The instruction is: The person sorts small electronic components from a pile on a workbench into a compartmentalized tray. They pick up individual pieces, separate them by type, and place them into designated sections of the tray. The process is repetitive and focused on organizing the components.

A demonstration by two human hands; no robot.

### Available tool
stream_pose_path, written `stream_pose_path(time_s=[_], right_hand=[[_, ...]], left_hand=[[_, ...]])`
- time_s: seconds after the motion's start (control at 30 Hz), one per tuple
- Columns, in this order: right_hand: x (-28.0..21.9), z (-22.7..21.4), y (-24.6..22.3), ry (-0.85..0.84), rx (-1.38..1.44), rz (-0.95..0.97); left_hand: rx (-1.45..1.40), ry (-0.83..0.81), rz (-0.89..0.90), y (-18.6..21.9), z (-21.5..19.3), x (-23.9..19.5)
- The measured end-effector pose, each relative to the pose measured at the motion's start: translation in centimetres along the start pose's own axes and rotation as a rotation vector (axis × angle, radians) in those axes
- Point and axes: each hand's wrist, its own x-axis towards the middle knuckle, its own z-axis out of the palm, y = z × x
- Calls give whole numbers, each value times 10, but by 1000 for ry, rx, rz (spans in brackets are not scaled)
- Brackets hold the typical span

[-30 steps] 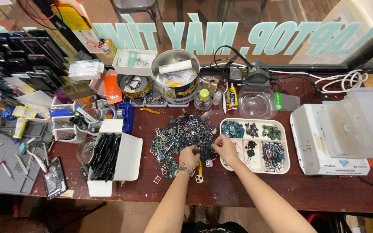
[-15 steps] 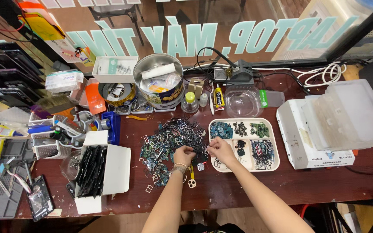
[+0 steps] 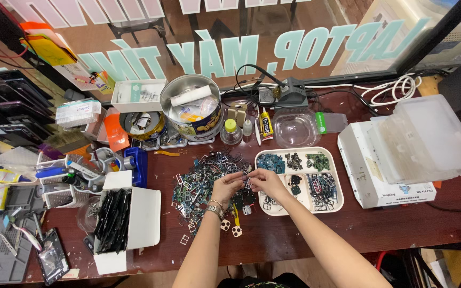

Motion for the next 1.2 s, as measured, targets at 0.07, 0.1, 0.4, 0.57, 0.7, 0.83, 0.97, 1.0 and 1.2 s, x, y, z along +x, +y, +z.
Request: stream_pose_path(time_s=[0.07,0.1,0.4,0.57,0.7,0.83,0.97,1.0,1.2], right_hand=[[-2,-3,-4,24,-24,-8],[-4,-4,-4,39,-37,-11],[-5,-39,26,132,208,-36],[-1,-69,46,267,139,-3],[5,-80,54,332,227,-21],[-2,-73,55,297,63,16],[-8,-62,44,217,-251,82],[-8,-61,41,204,-151,82],[-6,-69,31,74,211,-24]], left_hand=[[29,4,-6,1,6,2],[62,-6,4,0,9,3],[376,-87,50,-35,50,37],[408,-153,19,-50,70,50],[438,-92,-7,-50,70,46],[405,56,-12,-45,53,39],[283,81,-40,-43,42,36],[276,83,-42,-43,42,36],[188,20,-50,-47,61,41]])
